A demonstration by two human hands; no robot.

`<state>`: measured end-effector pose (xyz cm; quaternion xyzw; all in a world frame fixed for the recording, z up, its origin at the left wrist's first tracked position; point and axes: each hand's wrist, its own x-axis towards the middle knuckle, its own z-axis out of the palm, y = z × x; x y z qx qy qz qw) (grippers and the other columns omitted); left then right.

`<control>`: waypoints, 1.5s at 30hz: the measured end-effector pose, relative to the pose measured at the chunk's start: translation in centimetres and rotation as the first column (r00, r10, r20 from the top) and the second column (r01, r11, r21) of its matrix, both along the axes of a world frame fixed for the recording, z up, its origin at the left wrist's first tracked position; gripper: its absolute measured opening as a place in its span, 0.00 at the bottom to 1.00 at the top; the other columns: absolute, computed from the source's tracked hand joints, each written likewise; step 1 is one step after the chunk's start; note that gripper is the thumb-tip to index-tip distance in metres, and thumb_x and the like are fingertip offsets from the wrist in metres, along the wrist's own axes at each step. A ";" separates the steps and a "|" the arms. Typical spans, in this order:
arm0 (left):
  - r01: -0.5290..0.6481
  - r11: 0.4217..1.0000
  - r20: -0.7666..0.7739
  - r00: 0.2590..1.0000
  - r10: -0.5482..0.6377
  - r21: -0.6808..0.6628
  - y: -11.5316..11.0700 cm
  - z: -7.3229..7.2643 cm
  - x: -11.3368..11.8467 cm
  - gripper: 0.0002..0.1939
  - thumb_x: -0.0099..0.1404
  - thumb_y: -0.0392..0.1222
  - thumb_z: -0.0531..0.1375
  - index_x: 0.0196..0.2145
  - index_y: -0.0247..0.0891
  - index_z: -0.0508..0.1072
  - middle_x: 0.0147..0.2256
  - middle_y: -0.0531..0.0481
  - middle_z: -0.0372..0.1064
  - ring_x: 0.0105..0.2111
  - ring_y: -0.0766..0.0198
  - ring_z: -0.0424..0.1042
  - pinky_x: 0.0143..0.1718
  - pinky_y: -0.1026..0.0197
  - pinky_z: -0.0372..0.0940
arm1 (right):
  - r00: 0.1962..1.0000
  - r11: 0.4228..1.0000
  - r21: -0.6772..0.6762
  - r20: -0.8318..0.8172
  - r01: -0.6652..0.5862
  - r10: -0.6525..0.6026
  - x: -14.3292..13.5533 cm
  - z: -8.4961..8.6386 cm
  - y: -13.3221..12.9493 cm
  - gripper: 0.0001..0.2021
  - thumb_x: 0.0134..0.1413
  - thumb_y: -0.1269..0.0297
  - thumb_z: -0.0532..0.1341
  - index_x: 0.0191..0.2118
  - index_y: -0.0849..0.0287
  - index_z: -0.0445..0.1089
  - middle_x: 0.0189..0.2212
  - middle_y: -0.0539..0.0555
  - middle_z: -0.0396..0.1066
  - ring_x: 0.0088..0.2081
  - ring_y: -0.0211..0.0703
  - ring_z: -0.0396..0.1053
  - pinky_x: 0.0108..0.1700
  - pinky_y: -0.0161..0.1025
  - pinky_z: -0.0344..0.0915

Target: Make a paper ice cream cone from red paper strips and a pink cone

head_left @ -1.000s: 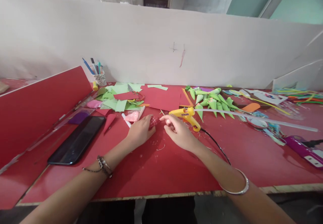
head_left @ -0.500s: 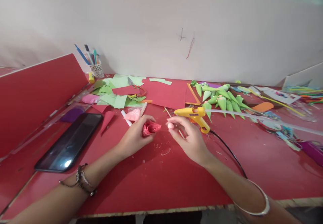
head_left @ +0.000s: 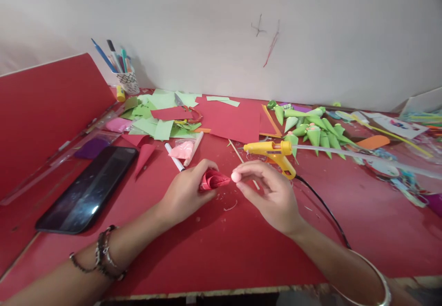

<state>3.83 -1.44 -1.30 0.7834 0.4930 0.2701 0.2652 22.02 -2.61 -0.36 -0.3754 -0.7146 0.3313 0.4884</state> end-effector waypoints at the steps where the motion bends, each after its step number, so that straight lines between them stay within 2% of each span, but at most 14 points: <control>1: -0.011 1.000 -0.006 1.000 0.011 -0.001 0.0 0.0 0.0 0.12 0.53 0.35 0.55 0.37 0.41 0.58 0.31 0.54 0.66 0.29 0.64 0.66 0.29 0.64 0.59 | 1.000 1.000 0.000 -0.004 0.010 -0.010 0.0 0.0 0.0 0.08 0.50 0.72 0.57 0.38 0.56 0.64 0.33 0.51 0.67 0.35 0.37 0.67 0.39 0.38 0.68; 4: -0.029 0.999 -0.032 0.999 0.028 -0.017 0.0 0.1 0.0 0.12 0.53 0.35 0.54 0.37 0.41 0.58 0.30 0.54 0.66 0.28 0.64 0.66 0.29 0.64 0.59 | 1.000 1.000 0.012 0.001 0.007 -0.007 0.1 -0.1 0.0 0.11 0.50 0.73 0.57 0.42 0.56 0.64 0.34 0.51 0.66 0.35 0.36 0.67 0.40 0.38 0.68; 12: -0.026 0.999 -0.046 0.999 0.025 -0.021 0.1 0.3 0.0 0.13 0.52 0.34 0.54 0.36 0.41 0.58 0.30 0.54 0.67 0.28 0.65 0.66 0.29 0.64 0.59 | 0.999 0.999 0.025 0.024 -0.034 0.034 0.0 -0.3 0.3 0.09 0.50 0.74 0.57 0.38 0.56 0.66 0.35 0.51 0.65 0.36 0.36 0.66 0.38 0.35 0.68; 31: 0.001 0.999 -0.093 0.996 0.003 0.040 0.0 0.2 0.1 0.12 0.53 0.34 0.54 0.36 0.41 0.59 0.31 0.53 0.67 0.30 0.63 0.67 0.28 0.64 0.60 | 0.996 0.997 0.012 0.053 -0.078 0.077 0.0 -0.2 0.4 0.10 0.51 0.73 0.57 0.40 0.56 0.66 0.35 0.51 0.65 0.36 0.36 0.66 0.38 0.36 0.68; 45: -0.003 1.000 -0.181 0.983 0.006 0.012 -0.2 0.3 0.2 0.12 0.53 0.35 0.54 0.37 0.41 0.59 0.32 0.53 0.68 0.29 0.63 0.68 0.26 0.65 0.59 | 0.986 0.993 0.108 0.165 -0.052 0.034 0.0 0.0 0.4 0.09 0.51 0.72 0.57 0.39 0.57 0.68 0.32 0.51 0.66 0.35 0.35 0.65 0.39 0.34 0.64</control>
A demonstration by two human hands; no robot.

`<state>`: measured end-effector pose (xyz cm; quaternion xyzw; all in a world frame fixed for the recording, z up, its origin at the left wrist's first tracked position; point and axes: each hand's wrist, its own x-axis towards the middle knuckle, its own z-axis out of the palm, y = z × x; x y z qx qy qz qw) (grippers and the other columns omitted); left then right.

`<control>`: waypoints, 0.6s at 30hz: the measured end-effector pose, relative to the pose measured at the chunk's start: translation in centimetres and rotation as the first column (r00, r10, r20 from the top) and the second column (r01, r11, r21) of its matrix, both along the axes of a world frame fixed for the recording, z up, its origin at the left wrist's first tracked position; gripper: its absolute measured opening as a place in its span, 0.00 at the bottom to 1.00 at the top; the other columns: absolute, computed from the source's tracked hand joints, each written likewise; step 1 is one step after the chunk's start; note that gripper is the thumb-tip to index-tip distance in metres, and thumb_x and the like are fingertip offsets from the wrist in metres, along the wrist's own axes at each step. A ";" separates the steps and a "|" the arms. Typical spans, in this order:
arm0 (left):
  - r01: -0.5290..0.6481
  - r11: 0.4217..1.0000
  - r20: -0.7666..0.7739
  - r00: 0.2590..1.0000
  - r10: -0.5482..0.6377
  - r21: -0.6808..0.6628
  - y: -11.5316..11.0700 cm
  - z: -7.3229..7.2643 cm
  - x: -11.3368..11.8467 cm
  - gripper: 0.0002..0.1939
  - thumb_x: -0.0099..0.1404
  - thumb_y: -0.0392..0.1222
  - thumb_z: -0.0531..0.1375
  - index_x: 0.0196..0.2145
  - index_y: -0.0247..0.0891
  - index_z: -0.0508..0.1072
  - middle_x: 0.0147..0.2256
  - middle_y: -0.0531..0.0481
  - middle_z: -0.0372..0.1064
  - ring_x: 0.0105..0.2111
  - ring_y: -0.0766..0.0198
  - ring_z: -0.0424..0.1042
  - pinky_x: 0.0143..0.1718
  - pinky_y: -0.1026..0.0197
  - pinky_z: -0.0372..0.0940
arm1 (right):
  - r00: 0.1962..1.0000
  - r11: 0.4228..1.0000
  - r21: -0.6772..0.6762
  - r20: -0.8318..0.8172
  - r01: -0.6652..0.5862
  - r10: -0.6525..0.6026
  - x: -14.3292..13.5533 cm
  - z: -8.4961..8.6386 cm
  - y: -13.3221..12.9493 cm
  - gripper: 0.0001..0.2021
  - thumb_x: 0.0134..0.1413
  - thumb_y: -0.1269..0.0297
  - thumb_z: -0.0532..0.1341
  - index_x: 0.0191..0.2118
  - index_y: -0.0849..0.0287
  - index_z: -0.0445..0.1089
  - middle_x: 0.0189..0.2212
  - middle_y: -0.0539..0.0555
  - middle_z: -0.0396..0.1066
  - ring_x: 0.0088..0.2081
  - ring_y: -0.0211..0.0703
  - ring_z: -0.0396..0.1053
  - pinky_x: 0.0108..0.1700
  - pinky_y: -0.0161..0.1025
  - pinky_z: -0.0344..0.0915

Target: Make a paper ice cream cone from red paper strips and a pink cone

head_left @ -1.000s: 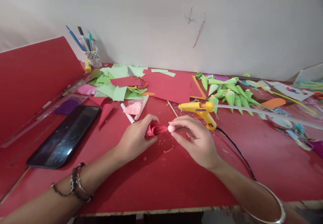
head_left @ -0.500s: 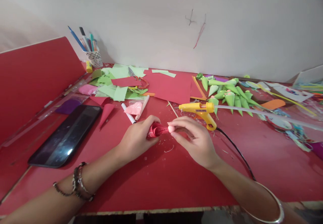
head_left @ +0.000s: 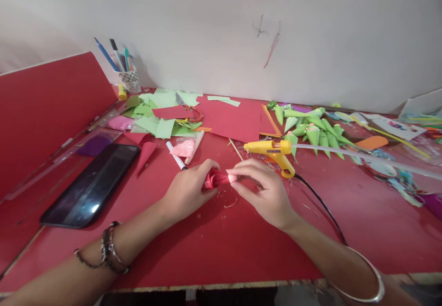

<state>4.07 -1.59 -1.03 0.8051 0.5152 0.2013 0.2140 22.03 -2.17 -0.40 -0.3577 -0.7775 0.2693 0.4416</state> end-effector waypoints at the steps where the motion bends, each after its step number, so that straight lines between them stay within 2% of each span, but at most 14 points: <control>1: 0.002 1.000 -0.002 1.000 -0.002 0.001 0.0 0.0 0.0 0.12 0.53 0.35 0.54 0.37 0.41 0.59 0.32 0.53 0.68 0.29 0.63 0.68 0.26 0.65 0.59 | 1.000 1.000 0.002 0.005 0.003 -0.003 0.0 0.0 0.0 0.09 0.51 0.72 0.57 0.39 0.58 0.68 0.32 0.51 0.66 0.35 0.35 0.66 0.39 0.34 0.64; 7: -0.004 1.000 -0.001 1.000 0.004 -0.001 -0.1 -0.1 0.0 0.12 0.54 0.36 0.53 0.37 0.41 0.59 0.32 0.52 0.68 0.28 0.62 0.67 0.26 0.65 0.58 | 0.999 1.000 -0.005 0.032 0.016 -0.015 -0.1 0.0 0.0 0.08 0.51 0.70 0.57 0.38 0.55 0.68 0.32 0.50 0.66 0.35 0.36 0.66 0.39 0.37 0.65; 9: 0.001 1.000 0.040 0.999 0.000 -0.020 0.0 0.0 0.1 0.12 0.53 0.35 0.53 0.37 0.40 0.60 0.32 0.51 0.67 0.29 0.62 0.67 0.28 0.64 0.58 | 1.000 1.000 -0.031 -0.002 -0.002 0.002 -0.1 -0.2 0.0 0.11 0.51 0.70 0.56 0.42 0.54 0.67 0.33 0.50 0.66 0.35 0.37 0.66 0.40 0.38 0.66; 13: -0.005 0.997 0.215 0.976 0.022 -0.077 0.2 0.2 0.1 0.10 0.53 0.34 0.53 0.36 0.39 0.60 0.29 0.54 0.65 0.28 0.66 0.64 0.28 0.65 0.58 | 0.995 0.988 -0.147 -0.100 -0.046 0.031 -0.2 -0.6 -0.2 0.27 0.50 0.71 0.55 0.56 0.50 0.50 0.44 0.54 0.62 0.41 0.39 0.66 0.42 0.40 0.67; 16: -0.004 0.980 0.364 0.928 0.077 -0.198 0.2 0.4 0.3 0.04 0.54 0.36 0.53 0.30 0.37 0.61 0.23 0.58 0.60 0.23 0.71 0.61 0.24 0.69 0.57 | 0.997 0.981 -0.186 -0.073 -0.054 0.041 -0.2 -0.5 -0.3 0.30 0.51 0.70 0.54 0.59 0.50 0.43 0.52 0.56 0.55 0.47 0.41 0.62 0.44 0.40 0.67; 18: 0.043 0.938 0.434 0.893 0.118 -0.343 0.0 0.5 0.3 0.04 0.56 0.39 0.52 0.27 0.37 0.60 0.18 0.60 0.56 0.17 0.74 0.57 0.18 0.70 0.55 | 0.998 0.982 -0.181 -0.040 -0.060 0.053 -0.1 -0.2 -0.4 0.30 0.51 0.70 0.53 0.59 0.50 0.42 0.55 0.55 0.52 0.49 0.42 0.60 0.47 0.41 0.65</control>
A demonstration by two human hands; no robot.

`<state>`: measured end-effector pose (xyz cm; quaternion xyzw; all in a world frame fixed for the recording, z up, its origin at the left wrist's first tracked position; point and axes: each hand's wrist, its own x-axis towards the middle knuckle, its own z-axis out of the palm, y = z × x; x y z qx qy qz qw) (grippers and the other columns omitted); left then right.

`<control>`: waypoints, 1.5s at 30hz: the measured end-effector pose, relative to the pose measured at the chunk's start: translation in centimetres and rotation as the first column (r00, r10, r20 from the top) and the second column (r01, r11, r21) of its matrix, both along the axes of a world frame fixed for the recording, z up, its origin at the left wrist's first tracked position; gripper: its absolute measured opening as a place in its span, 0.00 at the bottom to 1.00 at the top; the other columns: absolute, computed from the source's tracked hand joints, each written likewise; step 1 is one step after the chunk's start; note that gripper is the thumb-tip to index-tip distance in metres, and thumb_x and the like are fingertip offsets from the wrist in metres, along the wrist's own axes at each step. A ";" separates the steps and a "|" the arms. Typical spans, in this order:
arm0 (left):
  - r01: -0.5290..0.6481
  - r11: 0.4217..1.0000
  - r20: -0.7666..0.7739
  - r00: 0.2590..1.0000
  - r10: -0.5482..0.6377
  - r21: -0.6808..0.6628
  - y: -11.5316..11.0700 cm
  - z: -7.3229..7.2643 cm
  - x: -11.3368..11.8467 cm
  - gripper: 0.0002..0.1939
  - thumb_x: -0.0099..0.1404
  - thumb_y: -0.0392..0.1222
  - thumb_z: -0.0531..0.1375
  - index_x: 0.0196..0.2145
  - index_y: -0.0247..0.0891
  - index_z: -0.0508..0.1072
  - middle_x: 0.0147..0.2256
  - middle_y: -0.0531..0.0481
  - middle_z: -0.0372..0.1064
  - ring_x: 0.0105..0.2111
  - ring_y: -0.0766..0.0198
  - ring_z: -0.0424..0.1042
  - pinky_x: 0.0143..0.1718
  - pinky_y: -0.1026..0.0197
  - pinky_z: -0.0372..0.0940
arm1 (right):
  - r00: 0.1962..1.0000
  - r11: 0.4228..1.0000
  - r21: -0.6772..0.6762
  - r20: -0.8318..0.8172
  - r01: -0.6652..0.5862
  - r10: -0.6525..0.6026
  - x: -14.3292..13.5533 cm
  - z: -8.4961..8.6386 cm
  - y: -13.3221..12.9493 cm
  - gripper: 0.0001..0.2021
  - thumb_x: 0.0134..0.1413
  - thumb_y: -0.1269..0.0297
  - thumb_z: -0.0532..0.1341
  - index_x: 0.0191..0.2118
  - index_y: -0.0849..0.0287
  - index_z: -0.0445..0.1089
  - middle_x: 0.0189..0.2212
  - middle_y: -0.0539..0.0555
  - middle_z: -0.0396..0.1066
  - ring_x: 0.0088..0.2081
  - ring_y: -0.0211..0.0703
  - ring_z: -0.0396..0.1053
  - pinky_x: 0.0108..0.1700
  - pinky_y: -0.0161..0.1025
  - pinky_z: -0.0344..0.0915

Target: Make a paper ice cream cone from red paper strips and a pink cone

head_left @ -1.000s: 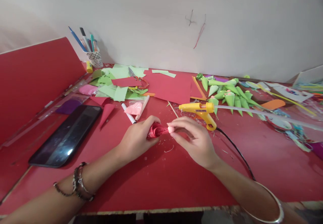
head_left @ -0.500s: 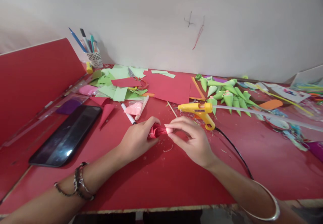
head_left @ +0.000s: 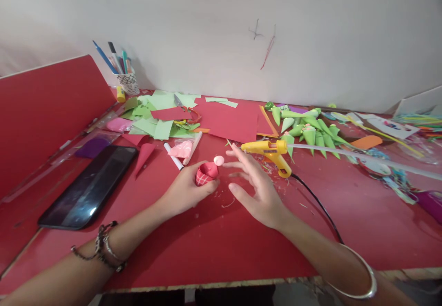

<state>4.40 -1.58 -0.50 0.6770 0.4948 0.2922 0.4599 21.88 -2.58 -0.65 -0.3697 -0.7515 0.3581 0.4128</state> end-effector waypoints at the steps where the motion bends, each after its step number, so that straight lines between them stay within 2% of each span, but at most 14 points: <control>1: 0.025 0.997 0.036 0.999 -0.022 -0.079 -0.1 0.0 0.0 0.06 0.57 0.40 0.51 0.25 0.37 0.59 0.16 0.61 0.55 0.14 0.75 0.55 0.16 0.71 0.53 | 1.000 1.000 0.012 0.015 -0.008 0.008 0.0 0.1 0.0 0.30 0.51 0.70 0.53 0.59 0.51 0.42 0.55 0.55 0.50 0.50 0.43 0.59 0.48 0.42 0.64; 4: 0.091 0.968 0.105 0.992 -0.068 -0.236 -0.3 0.1 0.2 0.10 0.57 0.41 0.50 0.21 0.37 0.56 0.12 0.61 0.54 0.10 0.76 0.52 0.11 0.72 0.49 | 0.997 0.994 0.097 0.069 -0.041 0.035 0.2 0.3 -0.1 0.30 0.51 0.68 0.53 0.59 0.52 0.43 0.58 0.54 0.48 0.55 0.45 0.53 0.53 0.46 0.58; 7: 0.114 0.956 0.132 0.988 -0.081 -0.269 -0.3 0.2 0.3 0.09 0.56 0.38 0.50 0.20 0.37 0.55 0.11 0.62 0.53 0.09 0.75 0.53 0.10 0.73 0.49 | 0.987 0.979 0.178 0.147 -0.098 0.072 0.4 0.4 -0.1 0.30 0.51 0.65 0.54 0.60 0.54 0.43 0.59 0.52 0.46 0.58 0.46 0.45 0.58 0.50 0.48; 11: 0.157 0.949 0.143 0.982 -0.121 -0.273 -0.4 0.4 0.3 0.09 0.54 0.36 0.50 0.18 0.37 0.54 0.10 0.62 0.52 0.09 0.76 0.52 0.10 0.73 0.48 | 0.973 0.976 0.154 0.195 -0.154 0.123 0.5 0.6 -0.1 0.30 0.52 0.63 0.53 0.60 0.54 0.42 0.59 0.52 0.47 0.59 0.46 0.45 0.59 0.50 0.46; 16: 0.161 0.949 0.115 0.984 -0.135 -0.271 -0.4 0.2 0.2 0.10 0.57 0.38 0.49 0.19 0.37 0.54 0.10 0.62 0.51 0.09 0.76 0.51 0.11 0.72 0.47 | 0.971 0.979 0.115 0.190 -0.166 0.142 0.4 0.5 -0.1 0.29 0.52 0.64 0.54 0.59 0.54 0.44 0.59 0.53 0.47 0.59 0.46 0.44 0.59 0.49 0.45; 18: 0.144 0.968 0.088 0.988 -0.128 -0.204 -0.3 0.1 0.2 0.08 0.56 0.38 0.50 0.21 0.37 0.56 0.12 0.62 0.51 0.11 0.75 0.52 0.13 0.71 0.49 | 0.988 0.987 0.096 0.102 -0.125 0.115 0.2 0.3 -0.1 0.27 0.52 0.64 0.53 0.58 0.53 0.46 0.57 0.54 0.51 0.57 0.45 0.48 0.58 0.49 0.47; 20: 0.108 0.993 0.025 0.994 -0.107 -0.053 -0.3 0.0 0.3 0.04 0.54 0.37 0.52 0.24 0.37 0.58 0.17 0.61 0.53 0.16 0.74 0.54 0.18 0.71 0.52 | 0.998 0.997 0.064 -0.043 -0.051 0.054 0.0 0.0 -0.1 0.25 0.53 0.63 0.53 0.57 0.52 0.48 0.51 0.55 0.57 0.53 0.44 0.54 0.56 0.48 0.52; 23: 0.096 0.985 -0.073 0.994 -0.086 0.144 -0.2 0.0 0.3 0.04 0.51 0.35 0.53 0.28 0.36 0.60 0.21 0.59 0.55 0.21 0.72 0.55 0.23 0.70 0.52 | 0.988 0.999 0.033 -0.156 0.014 -0.009 -0.1 -0.3 0.1 0.20 0.53 0.63 0.55 0.53 0.50 0.56 0.44 0.54 0.60 0.48 0.42 0.60 0.51 0.45 0.59; 27: 0.112 0.977 -0.085 0.992 -0.098 0.183 -0.3 -0.1 0.1 0.06 0.52 0.33 0.52 0.31 0.36 0.61 0.23 0.59 0.54 0.23 0.71 0.54 0.24 0.69 0.52 | 0.991 0.998 0.061 -0.129 0.035 -0.027 -0.1 -0.1 0.1 0.15 0.50 0.64 0.58 0.45 0.49 0.66 0.40 0.52 0.60 0.45 0.42 0.60 0.49 0.43 0.60; 37: 0.081 0.963 -0.094 0.994 -0.058 0.258 -0.4 -0.2 0.1 0.09 0.51 0.33 0.53 0.33 0.38 0.61 0.27 0.56 0.62 0.26 0.69 0.60 0.28 0.68 0.56 | 0.979 0.984 0.093 -0.152 0.153 -0.138 -0.4 0.2 -0.4 0.08 0.47 0.66 0.60 0.36 0.51 0.68 0.34 0.51 0.60 0.38 0.41 0.62 0.42 0.43 0.63; 45: 0.041 0.951 -0.073 0.997 -0.020 0.305 -0.2 -0.2 -0.1 0.12 0.52 0.34 0.56 0.36 0.38 0.59 0.32 0.54 0.63 0.31 0.67 0.64 0.32 0.66 0.58 | 0.976 0.960 0.183 -0.097 0.211 -0.196 -0.2 0.5 -0.5 0.08 0.48 0.68 0.60 0.36 0.52 0.68 0.32 0.50 0.60 0.36 0.39 0.61 0.39 0.40 0.62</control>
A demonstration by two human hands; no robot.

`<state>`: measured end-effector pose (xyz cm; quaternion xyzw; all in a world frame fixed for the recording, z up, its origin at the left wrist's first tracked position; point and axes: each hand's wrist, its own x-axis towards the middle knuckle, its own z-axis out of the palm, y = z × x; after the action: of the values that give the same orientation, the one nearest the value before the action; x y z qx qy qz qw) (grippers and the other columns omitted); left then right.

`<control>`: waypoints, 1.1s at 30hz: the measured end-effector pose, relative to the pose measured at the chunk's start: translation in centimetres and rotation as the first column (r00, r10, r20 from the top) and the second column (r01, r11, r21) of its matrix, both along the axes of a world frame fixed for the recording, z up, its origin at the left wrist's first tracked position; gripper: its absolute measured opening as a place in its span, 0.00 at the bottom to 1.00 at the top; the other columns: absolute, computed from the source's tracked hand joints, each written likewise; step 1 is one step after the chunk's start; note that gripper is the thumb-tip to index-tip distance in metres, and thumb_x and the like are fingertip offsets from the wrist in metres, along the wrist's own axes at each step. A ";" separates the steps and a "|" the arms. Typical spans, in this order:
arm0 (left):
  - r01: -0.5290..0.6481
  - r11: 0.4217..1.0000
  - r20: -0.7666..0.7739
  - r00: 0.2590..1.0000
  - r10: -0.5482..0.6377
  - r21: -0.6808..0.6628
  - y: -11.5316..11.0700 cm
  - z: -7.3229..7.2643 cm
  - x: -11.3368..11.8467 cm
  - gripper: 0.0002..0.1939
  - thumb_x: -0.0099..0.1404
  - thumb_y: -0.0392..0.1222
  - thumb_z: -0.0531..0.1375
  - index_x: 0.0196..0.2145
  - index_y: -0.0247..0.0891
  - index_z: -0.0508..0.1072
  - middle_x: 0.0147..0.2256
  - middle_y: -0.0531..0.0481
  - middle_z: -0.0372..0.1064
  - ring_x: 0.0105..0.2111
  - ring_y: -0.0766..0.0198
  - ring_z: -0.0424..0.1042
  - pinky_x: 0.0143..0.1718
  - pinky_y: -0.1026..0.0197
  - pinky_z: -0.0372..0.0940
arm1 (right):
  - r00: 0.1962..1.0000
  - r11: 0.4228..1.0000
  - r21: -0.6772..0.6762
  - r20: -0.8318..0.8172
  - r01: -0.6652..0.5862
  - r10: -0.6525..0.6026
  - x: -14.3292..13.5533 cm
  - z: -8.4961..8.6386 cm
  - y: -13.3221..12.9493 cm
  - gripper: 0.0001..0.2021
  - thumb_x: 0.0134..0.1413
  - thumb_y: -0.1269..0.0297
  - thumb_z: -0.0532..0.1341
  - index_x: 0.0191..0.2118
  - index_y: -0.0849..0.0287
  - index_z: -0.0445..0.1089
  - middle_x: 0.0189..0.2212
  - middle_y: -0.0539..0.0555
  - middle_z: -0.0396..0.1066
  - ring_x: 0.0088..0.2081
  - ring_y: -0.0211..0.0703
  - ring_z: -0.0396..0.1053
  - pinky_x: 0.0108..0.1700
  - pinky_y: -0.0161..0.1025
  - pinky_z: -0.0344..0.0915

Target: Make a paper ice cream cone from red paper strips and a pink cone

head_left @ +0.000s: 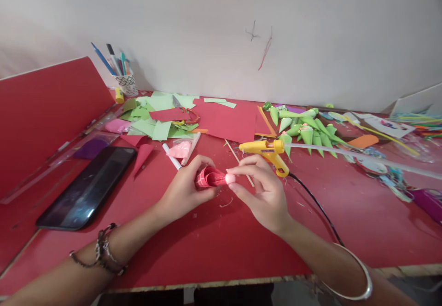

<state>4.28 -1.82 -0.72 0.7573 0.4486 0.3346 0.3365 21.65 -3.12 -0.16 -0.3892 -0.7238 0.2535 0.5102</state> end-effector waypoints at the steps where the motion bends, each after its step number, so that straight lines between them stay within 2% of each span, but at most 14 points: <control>1: -0.002 1.000 -0.002 1.000 0.002 0.001 0.0 0.0 0.0 0.12 0.52 0.35 0.56 0.36 0.38 0.59 0.32 0.54 0.63 0.31 0.67 0.64 0.32 0.66 0.58 | 1.000 1.000 0.012 0.008 0.013 -0.013 0.0 0.0 0.0 0.07 0.48 0.69 0.60 0.36 0.52 0.69 0.32 0.50 0.60 0.36 0.39 0.61 0.39 0.39 0.61; 14: -0.004 1.000 0.019 1.000 0.005 -0.023 0.1 -0.2 -0.1 0.16 0.52 0.33 0.56 0.39 0.39 0.57 0.34 0.53 0.64 0.33 0.66 0.64 0.33 0.65 0.59 | 0.999 0.996 0.072 0.023 0.045 -0.047 0.1 0.1 0.1 0.07 0.48 0.70 0.60 0.35 0.53 0.69 0.30 0.49 0.60 0.35 0.37 0.61 0.37 0.38 0.61; 18: -0.022 1.000 0.014 1.000 0.022 -0.017 0.2 -0.3 -0.1 0.18 0.53 0.34 0.56 0.41 0.39 0.56 0.32 0.54 0.64 0.30 0.67 0.64 0.32 0.65 0.58 | 0.999 0.995 0.084 0.019 0.045 -0.047 0.1 0.0 0.2 0.06 0.48 0.71 0.60 0.34 0.55 0.69 0.31 0.49 0.60 0.35 0.37 0.61 0.37 0.37 0.61; 24: -0.042 0.998 -0.024 0.999 0.043 0.047 0.4 -0.1 -0.5 0.14 0.55 0.43 0.58 0.36 0.37 0.58 0.31 0.53 0.60 0.30 0.67 0.61 0.31 0.66 0.57 | 1.000 0.998 0.054 0.020 0.013 -0.014 0.2 -0.1 0.4 0.08 0.48 0.71 0.59 0.37 0.57 0.67 0.33 0.51 0.59 0.38 0.38 0.61 0.41 0.39 0.60; 30: 0.080 0.996 -0.104 0.992 -0.075 0.049 0.9 0.6 -1.2 0.15 0.55 0.50 0.57 0.29 0.35 0.61 0.25 0.56 0.57 0.25 0.69 0.55 0.26 0.68 0.53 | 0.998 0.998 0.030 -0.004 -0.056 0.057 0.6 0.1 0.3 0.09 0.46 0.70 0.60 0.37 0.56 0.66 0.36 0.52 0.57 0.40 0.40 0.59 0.42 0.41 0.61; 33: 0.153 0.987 -0.116 0.982 -0.146 0.053 1.0 0.6 -1.5 0.15 0.56 0.50 0.56 0.25 0.34 0.59 0.22 0.58 0.51 0.22 0.71 0.51 0.23 0.69 0.49 | 0.985 0.986 -0.020 -0.066 -0.164 0.162 0.7 0.1 0.3 0.16 0.46 0.71 0.59 0.44 0.55 0.64 0.38 0.53 0.57 0.39 0.40 0.60 0.43 0.42 0.62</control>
<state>2.82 -0.82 -0.09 0.8164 0.3983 0.2790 0.3114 22.35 -2.82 -0.02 -0.3268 -0.7334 0.3158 0.5056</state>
